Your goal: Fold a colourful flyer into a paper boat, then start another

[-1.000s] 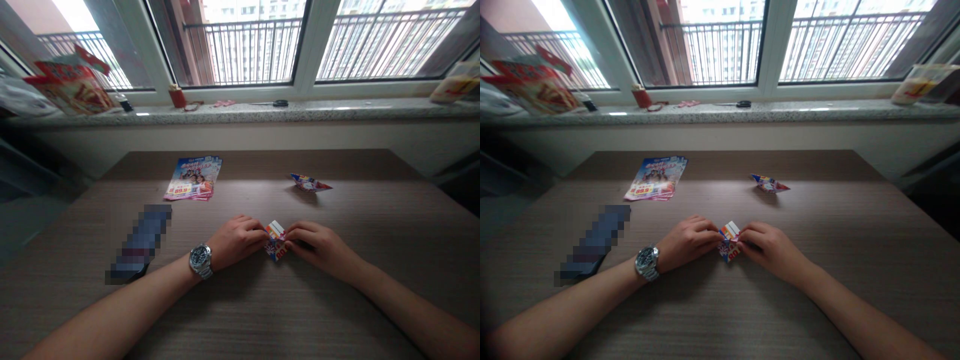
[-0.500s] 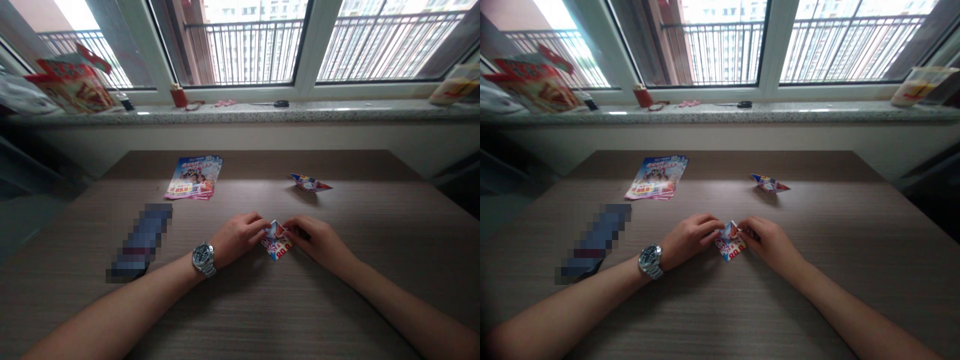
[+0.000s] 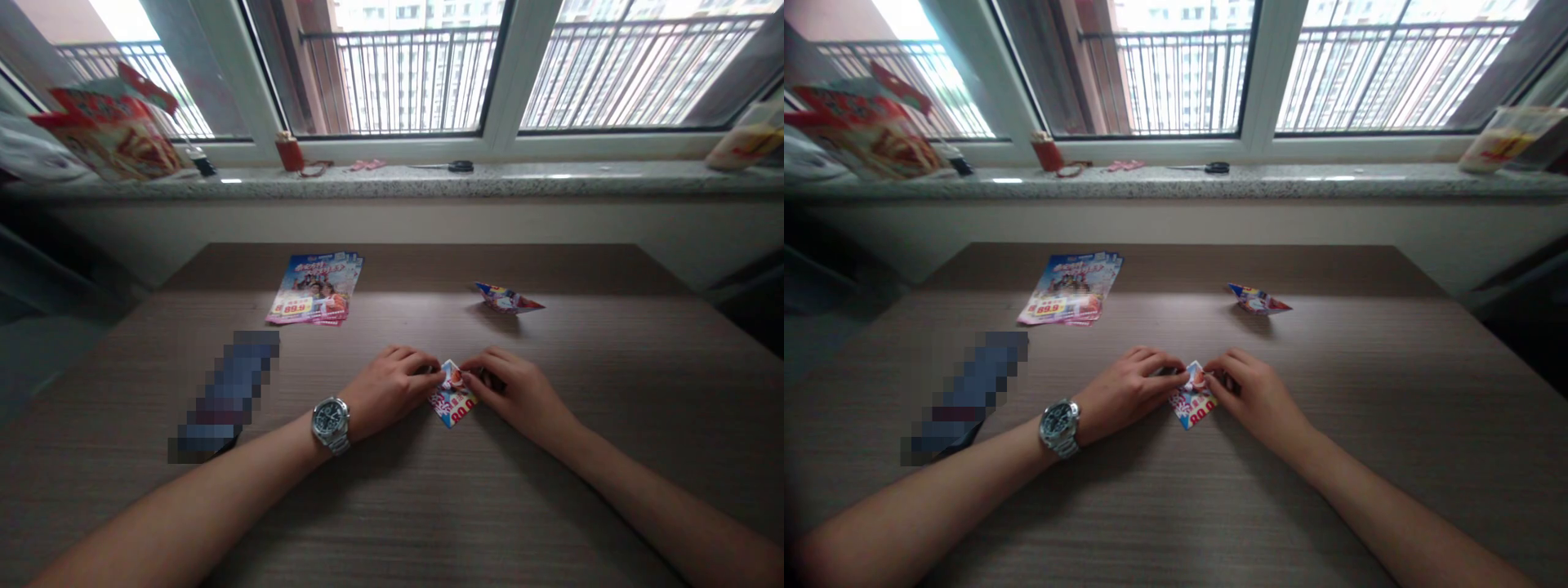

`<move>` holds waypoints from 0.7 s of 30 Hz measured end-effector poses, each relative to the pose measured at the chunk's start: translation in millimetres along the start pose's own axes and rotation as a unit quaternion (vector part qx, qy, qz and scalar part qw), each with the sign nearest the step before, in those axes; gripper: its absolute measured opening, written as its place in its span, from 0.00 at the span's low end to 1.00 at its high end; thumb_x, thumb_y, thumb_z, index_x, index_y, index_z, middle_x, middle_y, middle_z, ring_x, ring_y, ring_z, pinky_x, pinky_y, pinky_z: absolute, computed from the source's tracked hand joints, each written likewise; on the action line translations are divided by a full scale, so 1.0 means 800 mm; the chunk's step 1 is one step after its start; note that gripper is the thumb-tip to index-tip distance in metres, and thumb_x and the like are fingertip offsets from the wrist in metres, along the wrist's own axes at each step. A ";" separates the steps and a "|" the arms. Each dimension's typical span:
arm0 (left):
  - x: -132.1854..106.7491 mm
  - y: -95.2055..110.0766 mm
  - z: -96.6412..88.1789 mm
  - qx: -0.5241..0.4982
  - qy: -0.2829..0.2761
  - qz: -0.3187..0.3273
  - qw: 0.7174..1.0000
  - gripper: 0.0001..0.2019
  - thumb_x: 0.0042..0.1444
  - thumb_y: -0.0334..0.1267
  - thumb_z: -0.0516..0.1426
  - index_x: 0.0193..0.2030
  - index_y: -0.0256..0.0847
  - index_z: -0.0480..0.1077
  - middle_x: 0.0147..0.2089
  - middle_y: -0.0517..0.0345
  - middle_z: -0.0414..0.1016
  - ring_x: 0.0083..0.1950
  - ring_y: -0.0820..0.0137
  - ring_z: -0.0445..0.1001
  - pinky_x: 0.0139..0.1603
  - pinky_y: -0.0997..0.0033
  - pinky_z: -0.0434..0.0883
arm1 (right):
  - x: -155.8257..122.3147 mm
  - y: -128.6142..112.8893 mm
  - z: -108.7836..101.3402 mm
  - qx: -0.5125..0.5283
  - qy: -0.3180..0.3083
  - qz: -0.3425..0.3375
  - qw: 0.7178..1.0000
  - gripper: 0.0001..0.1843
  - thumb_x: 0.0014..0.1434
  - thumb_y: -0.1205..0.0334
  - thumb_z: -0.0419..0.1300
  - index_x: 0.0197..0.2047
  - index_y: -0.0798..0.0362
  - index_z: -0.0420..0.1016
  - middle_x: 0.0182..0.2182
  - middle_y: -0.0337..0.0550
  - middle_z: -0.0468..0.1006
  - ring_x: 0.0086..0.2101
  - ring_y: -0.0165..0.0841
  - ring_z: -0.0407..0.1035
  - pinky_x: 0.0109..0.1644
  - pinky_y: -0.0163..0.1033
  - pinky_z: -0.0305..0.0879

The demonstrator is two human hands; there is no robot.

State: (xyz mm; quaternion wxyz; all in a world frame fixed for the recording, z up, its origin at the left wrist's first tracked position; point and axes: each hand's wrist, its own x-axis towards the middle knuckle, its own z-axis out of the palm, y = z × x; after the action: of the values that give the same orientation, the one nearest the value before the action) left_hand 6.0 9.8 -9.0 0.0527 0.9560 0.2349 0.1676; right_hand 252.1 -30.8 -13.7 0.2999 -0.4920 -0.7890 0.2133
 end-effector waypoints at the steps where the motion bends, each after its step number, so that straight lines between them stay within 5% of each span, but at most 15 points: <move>1: 0.000 -0.001 0.000 -0.005 -0.001 -0.001 1.000 0.14 0.71 0.41 0.52 0.59 0.45 0.71 0.54 0.52 0.75 0.52 0.64 0.72 0.54 0.60 0.69 | 0.000 0.000 0.001 -0.002 0.003 -0.005 1.000 0.09 0.68 0.61 0.58 0.46 0.51 0.79 0.36 0.45 0.76 0.36 0.35 0.72 0.39 0.39 0.67; 8: -0.001 -0.002 0.000 0.010 -0.006 0.024 1.000 0.14 0.70 0.40 0.54 0.60 0.51 0.71 0.56 0.53 0.73 0.55 0.63 0.71 0.57 0.58 0.68 | -0.003 0.009 0.010 -0.047 0.005 -0.035 0.998 0.20 0.65 0.56 0.61 0.59 0.50 0.75 0.43 0.51 0.73 0.44 0.42 0.70 0.48 0.48 0.70; 21: 0.001 -0.001 -0.002 0.017 -0.012 0.027 0.999 0.14 0.70 0.39 0.54 0.60 0.50 0.70 0.55 0.54 0.74 0.53 0.64 0.72 0.56 0.60 0.68 | -0.001 0.004 0.004 -0.021 -0.022 -0.026 0.999 0.09 0.64 0.58 0.63 0.47 0.50 0.76 0.42 0.48 0.72 0.44 0.41 0.69 0.49 0.47 0.68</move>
State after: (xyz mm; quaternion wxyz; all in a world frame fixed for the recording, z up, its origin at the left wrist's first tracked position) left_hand 5.4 11.1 -7.4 0.0348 0.9648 0.2109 0.1535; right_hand 252.3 -30.3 -18.6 0.2774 -0.4723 -0.8124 0.1999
